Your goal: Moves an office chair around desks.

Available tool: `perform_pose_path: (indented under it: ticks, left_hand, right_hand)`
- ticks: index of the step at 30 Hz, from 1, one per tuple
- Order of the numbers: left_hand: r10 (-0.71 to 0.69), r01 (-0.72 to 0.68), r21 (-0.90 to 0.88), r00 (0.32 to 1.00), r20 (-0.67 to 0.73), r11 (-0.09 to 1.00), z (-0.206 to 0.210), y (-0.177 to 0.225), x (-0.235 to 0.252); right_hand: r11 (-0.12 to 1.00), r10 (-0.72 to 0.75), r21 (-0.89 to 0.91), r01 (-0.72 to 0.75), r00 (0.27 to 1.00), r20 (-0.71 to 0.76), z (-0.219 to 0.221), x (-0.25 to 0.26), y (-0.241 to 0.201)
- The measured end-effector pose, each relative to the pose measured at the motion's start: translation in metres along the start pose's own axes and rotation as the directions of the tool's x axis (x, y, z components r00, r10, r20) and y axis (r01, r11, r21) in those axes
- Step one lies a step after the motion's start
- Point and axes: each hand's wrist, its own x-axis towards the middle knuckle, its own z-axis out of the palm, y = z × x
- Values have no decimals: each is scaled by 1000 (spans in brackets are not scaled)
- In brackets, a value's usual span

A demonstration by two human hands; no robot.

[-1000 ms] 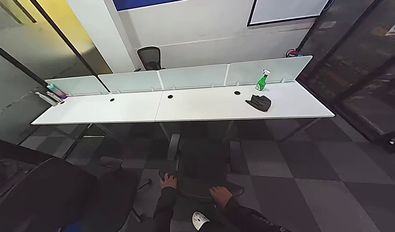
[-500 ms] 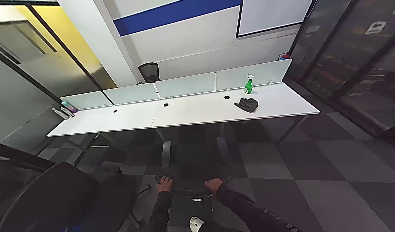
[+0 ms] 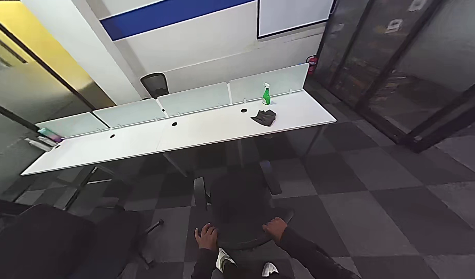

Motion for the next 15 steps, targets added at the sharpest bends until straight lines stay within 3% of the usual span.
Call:
perform_pose_path:
  ticks: [7,12,15]
  left_hand:
    - [283,-287,-7,950,-136,958,23,96,-27]
    - [483,-487,12,864,-143,874,36,134,-26]
    - [559,-561,-20,827,-64,828,33,159,-7]
  right_hand:
    - [984,136,131,-122,985,-105,85,-117,41]
    - [957,246,219,-190,931,-268,139,-175,41]
    - [947,291,242,-211,884,-366,158,-198,39]
